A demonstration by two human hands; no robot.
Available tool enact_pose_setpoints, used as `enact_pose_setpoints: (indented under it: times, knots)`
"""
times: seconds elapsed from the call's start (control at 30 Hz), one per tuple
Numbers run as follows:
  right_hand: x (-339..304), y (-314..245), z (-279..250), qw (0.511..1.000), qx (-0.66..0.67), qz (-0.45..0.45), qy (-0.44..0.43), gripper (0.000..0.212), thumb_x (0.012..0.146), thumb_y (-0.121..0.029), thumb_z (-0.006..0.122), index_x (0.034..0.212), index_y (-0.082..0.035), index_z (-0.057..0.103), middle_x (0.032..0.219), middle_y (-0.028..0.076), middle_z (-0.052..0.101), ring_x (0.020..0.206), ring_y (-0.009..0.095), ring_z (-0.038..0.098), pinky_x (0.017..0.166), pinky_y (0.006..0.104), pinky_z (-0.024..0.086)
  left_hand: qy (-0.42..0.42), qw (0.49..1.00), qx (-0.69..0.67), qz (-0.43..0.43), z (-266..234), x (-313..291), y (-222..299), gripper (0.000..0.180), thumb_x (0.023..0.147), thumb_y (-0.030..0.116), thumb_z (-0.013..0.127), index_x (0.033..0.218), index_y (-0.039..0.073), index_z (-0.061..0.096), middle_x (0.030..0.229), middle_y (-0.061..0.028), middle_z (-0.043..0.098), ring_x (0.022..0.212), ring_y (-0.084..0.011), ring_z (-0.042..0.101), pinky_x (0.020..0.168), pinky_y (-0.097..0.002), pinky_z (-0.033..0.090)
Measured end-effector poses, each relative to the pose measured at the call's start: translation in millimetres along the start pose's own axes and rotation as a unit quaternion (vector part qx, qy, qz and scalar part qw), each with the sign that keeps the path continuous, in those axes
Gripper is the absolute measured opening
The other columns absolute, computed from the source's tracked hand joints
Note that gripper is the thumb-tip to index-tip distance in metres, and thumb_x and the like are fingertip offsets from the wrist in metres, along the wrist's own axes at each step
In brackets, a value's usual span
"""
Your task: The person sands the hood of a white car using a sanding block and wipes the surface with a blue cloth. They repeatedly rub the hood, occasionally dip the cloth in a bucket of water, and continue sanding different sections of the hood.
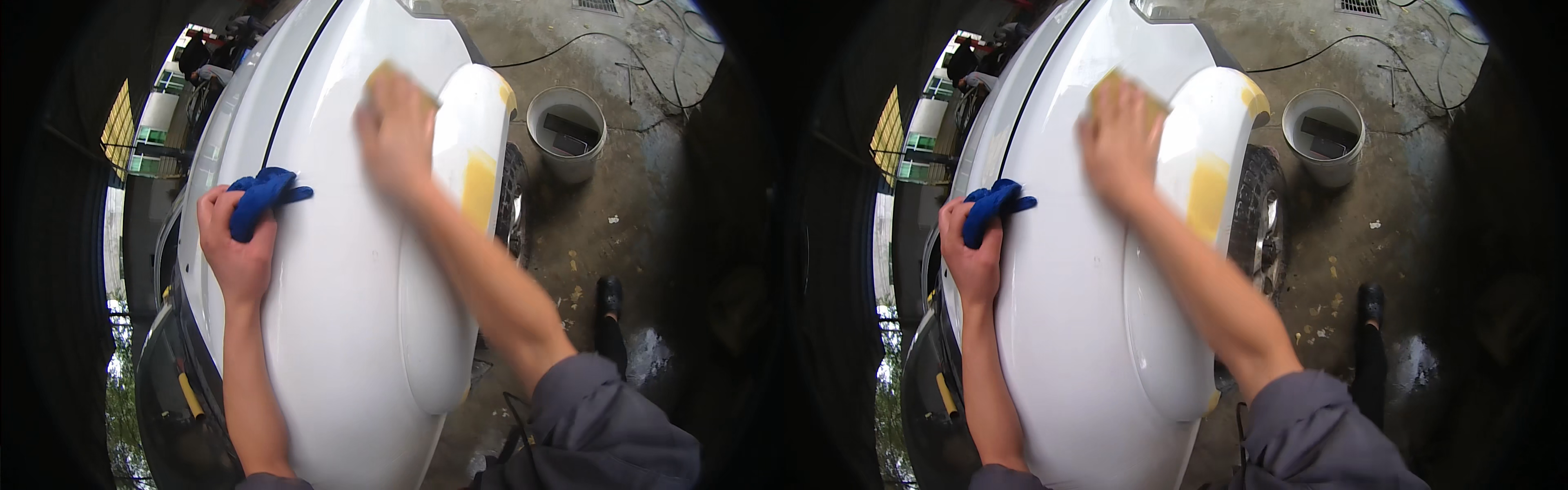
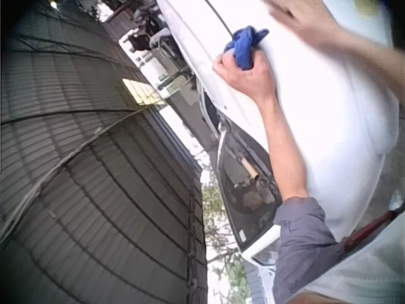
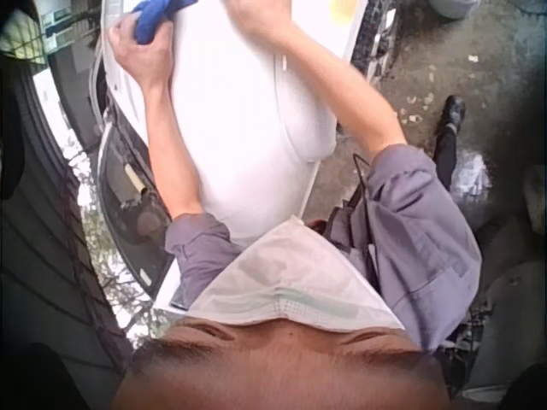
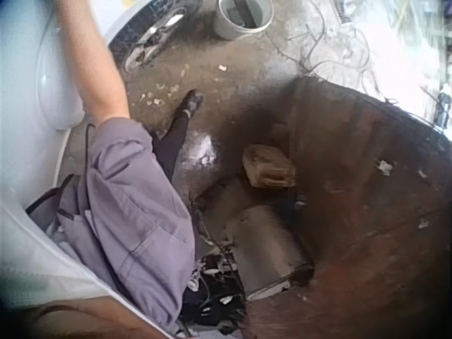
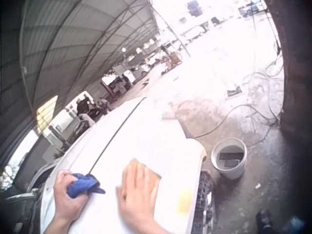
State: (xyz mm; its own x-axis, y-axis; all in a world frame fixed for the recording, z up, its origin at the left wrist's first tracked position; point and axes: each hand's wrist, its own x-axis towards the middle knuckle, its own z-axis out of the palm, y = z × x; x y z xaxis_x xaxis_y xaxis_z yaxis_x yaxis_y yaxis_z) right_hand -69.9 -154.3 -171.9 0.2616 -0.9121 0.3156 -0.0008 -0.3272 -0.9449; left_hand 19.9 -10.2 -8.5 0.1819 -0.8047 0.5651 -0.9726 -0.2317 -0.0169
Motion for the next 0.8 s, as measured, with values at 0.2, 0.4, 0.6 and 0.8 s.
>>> enact_pose_setpoints:
  times: [0.2,0.4,0.6,0.8]
  knots:
    - [-152.0,-51.7,-10.8,0.985,-0.024,-0.107,-0.136,0.084,0.097,-0.034,0.070,0.168,-0.007,0.036,0.176,0.026,0.025,0.165,0.046,0.020,0.127,0.0707,0.013,-0.020,0.997,0.060,-0.034,-21.3,-21.8,-0.2,0.027,0.073,0.005,0.081,0.096,0.006,0.068,0.110,-0.0122,0.062,0.099,-0.0333,0.068,0.087,-0.0398,0.056]
    - [-18.2,-10.9,8.2,0.999,-0.021,-0.031,-0.028,0.074,0.108,-0.037,0.057,0.170,-0.006,0.032,0.178,0.023,0.023,0.166,0.043,0.018,0.130,0.0701,0.009,-0.045,0.998,0.040,-0.012,-77.0,-86.5,5.6,0.031,0.069,0.002,0.080,0.096,0.008,0.065,0.112,-0.0147,0.058,0.102,-0.0354,0.065,0.091,-0.0401,0.053]
    - [-257.5,-59.2,-21.4,0.984,0.014,-0.126,-0.123,0.088,0.095,-0.033,0.073,0.169,-0.007,0.035,0.177,0.026,0.024,0.164,0.048,0.021,0.126,0.0749,0.011,-0.011,0.999,0.021,-0.048,-75.6,-95.0,4.0,0.031,0.073,0.001,0.079,0.099,0.008,0.065,0.117,-0.0140,0.060,0.108,-0.0333,0.065,0.094,-0.0396,0.052]
    - [18.7,-8.6,-4.1,0.999,-0.037,-0.019,0.008,0.070,0.115,-0.049,0.038,0.169,-0.006,0.032,0.177,0.020,0.028,0.166,0.037,0.020,0.133,0.0622,0.011,-0.003,1.000,-0.010,-0.026,-68.0,-74.9,10.0,0.032,0.075,-0.001,0.078,0.104,0.008,0.066,0.118,-0.0139,0.060,0.110,-0.0328,0.065,0.096,-0.0393,0.052]
